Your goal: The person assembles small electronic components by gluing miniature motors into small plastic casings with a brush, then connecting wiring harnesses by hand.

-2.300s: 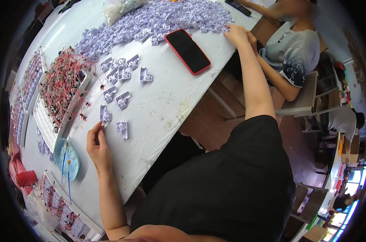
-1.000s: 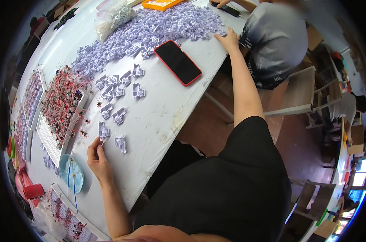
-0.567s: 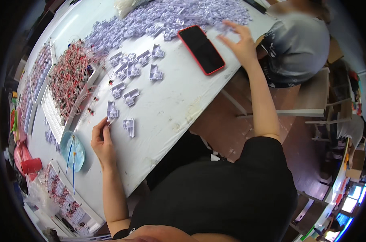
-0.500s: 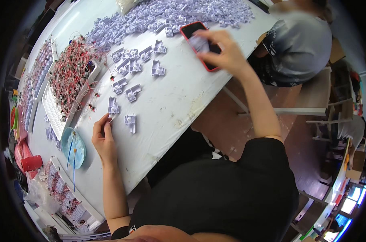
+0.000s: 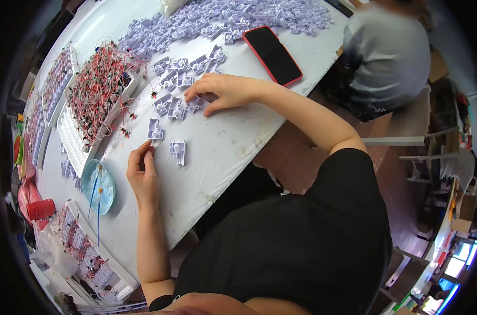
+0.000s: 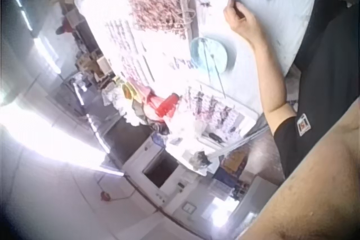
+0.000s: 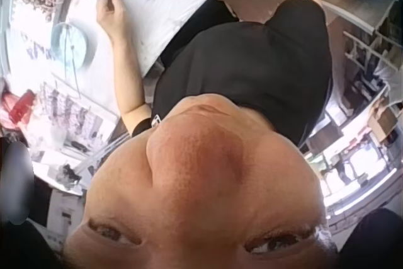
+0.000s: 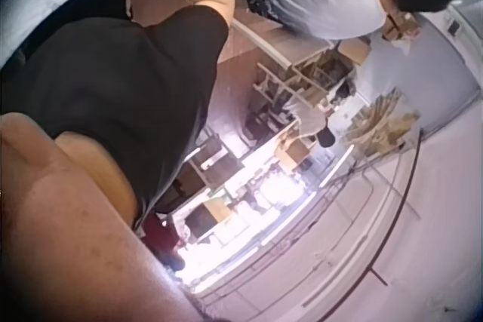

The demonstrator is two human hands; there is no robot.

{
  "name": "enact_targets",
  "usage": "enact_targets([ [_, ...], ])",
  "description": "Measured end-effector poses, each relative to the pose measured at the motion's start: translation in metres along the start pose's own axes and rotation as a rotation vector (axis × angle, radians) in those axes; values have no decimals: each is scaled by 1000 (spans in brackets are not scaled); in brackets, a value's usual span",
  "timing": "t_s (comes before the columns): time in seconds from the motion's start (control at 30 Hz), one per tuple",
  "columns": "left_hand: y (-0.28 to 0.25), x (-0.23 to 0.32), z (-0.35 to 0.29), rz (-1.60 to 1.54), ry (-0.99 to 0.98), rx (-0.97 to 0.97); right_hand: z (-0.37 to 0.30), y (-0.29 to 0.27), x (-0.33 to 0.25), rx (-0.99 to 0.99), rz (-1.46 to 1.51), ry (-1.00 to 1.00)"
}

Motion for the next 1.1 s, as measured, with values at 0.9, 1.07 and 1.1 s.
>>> enact_targets([
  [0.9, 2, 10, -1, 11, -74, -3, -298, -248, 293, 1487, -633, 971],
  [1.07, 0, 6, 0, 72, -100, 22, -295, -257, 301, 1374, -566, 1080],
  [1.1, 1, 8, 0, 65, -98, 27, -294, -258, 299, 1355, -570, 1069],
])
Point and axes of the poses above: each hand's wrist, its own z-axis towards the middle knuckle, its own y-axis out of the palm, x = y × z, the point moved 5 cm from there along z, towards the middle knuckle, and after that the axes turned 1 degree about -y, right-handed, at the moved point
